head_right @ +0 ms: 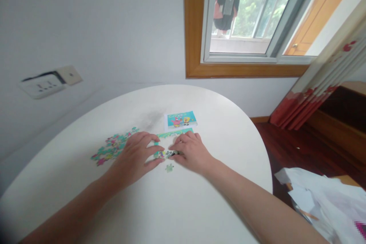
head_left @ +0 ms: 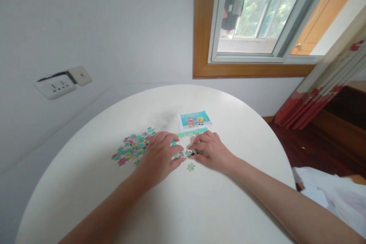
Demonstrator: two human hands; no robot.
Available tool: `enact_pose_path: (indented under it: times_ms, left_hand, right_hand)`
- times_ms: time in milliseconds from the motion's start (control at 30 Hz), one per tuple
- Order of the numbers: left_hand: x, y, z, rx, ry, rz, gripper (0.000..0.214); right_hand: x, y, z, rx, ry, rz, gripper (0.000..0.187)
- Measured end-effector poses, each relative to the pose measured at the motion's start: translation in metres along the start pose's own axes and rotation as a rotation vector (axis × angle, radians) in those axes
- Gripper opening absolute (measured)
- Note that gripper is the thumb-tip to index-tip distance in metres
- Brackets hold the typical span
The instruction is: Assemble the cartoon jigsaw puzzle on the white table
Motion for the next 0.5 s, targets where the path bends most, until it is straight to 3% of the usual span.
enact_pose_path:
  times_ms: [500]
  left_hand:
    - [0.0016, 0.0001, -0.0033, 0.05, 0.045, 0.024, 0.02]
  right_hand:
    - [0.0024, 0.0018, 0.001, -0.031, 0.011, 0.017, 0.018]
Point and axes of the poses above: each hand's wrist, its own x-axis towards the middle knuckle, its own y-axis out of the palm, z = x × y, the point moved 4 cm from there along x, towards the middle knuckle, and after that the axes turned 8 degrees about -z, right-handed, at the moved point
